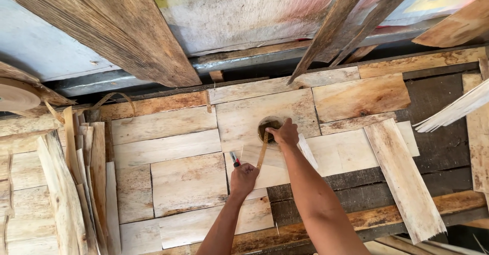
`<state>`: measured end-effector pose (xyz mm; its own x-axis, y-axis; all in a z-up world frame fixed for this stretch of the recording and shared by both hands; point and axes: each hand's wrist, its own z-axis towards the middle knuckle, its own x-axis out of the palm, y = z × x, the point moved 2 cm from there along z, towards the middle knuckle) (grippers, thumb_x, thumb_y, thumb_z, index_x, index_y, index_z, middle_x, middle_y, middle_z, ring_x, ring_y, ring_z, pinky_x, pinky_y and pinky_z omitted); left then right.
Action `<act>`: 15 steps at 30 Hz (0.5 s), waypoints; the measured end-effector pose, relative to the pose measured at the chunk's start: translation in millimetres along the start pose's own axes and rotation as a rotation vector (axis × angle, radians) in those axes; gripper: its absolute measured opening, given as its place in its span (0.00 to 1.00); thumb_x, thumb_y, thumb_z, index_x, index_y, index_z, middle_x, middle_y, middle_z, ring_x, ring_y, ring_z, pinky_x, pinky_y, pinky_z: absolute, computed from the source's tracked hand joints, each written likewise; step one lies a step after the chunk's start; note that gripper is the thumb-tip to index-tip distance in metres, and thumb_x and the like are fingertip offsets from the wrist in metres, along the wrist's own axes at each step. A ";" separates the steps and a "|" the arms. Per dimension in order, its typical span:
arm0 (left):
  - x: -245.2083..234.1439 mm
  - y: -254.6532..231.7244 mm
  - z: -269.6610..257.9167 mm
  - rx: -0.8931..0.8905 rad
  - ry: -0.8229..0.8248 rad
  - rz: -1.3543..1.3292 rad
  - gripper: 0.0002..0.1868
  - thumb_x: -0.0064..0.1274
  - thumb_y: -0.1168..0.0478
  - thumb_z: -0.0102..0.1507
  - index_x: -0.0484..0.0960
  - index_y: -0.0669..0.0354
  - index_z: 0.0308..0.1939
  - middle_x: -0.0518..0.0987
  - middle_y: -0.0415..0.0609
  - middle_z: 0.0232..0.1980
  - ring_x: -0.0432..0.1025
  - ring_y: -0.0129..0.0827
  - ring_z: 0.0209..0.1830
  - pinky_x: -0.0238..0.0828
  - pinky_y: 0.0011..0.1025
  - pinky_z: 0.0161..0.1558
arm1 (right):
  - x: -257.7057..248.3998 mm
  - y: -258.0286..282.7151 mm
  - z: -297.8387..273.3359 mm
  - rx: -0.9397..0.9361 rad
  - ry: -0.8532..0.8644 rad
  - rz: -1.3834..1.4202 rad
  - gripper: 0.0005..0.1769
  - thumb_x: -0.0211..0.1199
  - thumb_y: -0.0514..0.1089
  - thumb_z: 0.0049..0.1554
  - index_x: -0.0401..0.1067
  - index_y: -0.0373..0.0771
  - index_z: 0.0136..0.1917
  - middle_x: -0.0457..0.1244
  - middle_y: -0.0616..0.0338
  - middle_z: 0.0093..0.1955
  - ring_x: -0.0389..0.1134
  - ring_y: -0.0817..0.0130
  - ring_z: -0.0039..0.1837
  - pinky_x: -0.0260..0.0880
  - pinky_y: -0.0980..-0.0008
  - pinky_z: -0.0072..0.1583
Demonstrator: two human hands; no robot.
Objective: Measure and cut thin wood strips using a utility knife on a wooden workbench.
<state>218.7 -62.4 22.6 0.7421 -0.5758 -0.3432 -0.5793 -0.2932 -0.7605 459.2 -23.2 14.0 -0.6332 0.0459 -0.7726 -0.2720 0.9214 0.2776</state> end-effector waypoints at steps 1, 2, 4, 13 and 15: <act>1.0 4.1 -0.3 0.001 -0.002 0.000 0.13 0.60 0.55 0.60 0.86 0.64 0.31 0.79 0.46 0.21 0.71 0.27 0.20 0.67 0.32 0.27 | -0.3 1.0 0.2 -0.002 0.000 0.001 0.53 0.78 0.69 0.43 0.61 0.36 0.68 0.62 0.40 0.63 0.72 0.48 0.59 0.79 0.54 0.51; 2.4 8.3 -1.1 0.007 -0.006 0.009 0.14 0.60 0.55 0.60 0.86 0.63 0.31 0.79 0.46 0.21 0.71 0.28 0.20 0.67 0.32 0.27 | -0.6 1.0 0.2 -0.005 0.007 0.009 0.51 0.77 0.69 0.45 0.61 0.35 0.68 0.63 0.41 0.62 0.73 0.48 0.59 0.80 0.54 0.51; 5.0 14.3 -1.4 0.016 -0.008 0.017 0.14 0.60 0.54 0.60 0.87 0.63 0.31 0.79 0.47 0.21 0.72 0.29 0.20 0.67 0.32 0.27 | 9.5 -8.9 14.3 -0.007 0.011 0.019 0.50 0.75 0.68 0.47 0.61 0.34 0.67 0.64 0.42 0.60 0.74 0.49 0.58 0.81 0.54 0.51; 3.9 17.8 -2.8 -0.048 -0.029 0.009 0.12 0.59 0.53 0.61 0.87 0.59 0.34 0.81 0.47 0.22 0.73 0.30 0.21 0.67 0.34 0.27 | -8.3 -35.1 10.6 -0.472 -0.530 0.142 0.18 0.62 0.54 0.63 0.76 0.39 0.57 0.68 0.45 0.55 0.69 0.58 0.53 0.74 0.63 0.52; 5.6 23.3 -2.1 -0.039 -0.048 0.020 0.13 0.59 0.53 0.61 0.88 0.60 0.33 0.81 0.46 0.23 0.73 0.29 0.21 0.67 0.34 0.27 | -1.8 -38.1 13.4 -0.408 -0.079 0.229 0.19 0.60 0.58 0.64 0.79 0.43 0.54 0.73 0.56 0.49 0.73 0.70 0.47 0.77 0.67 0.50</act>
<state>208.6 -74.0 4.1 0.7448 -0.5449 -0.3851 -0.6065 -0.3121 -0.7313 480.4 -53.2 -2.9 -0.6575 0.2742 -0.7018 -0.4040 0.6579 0.6355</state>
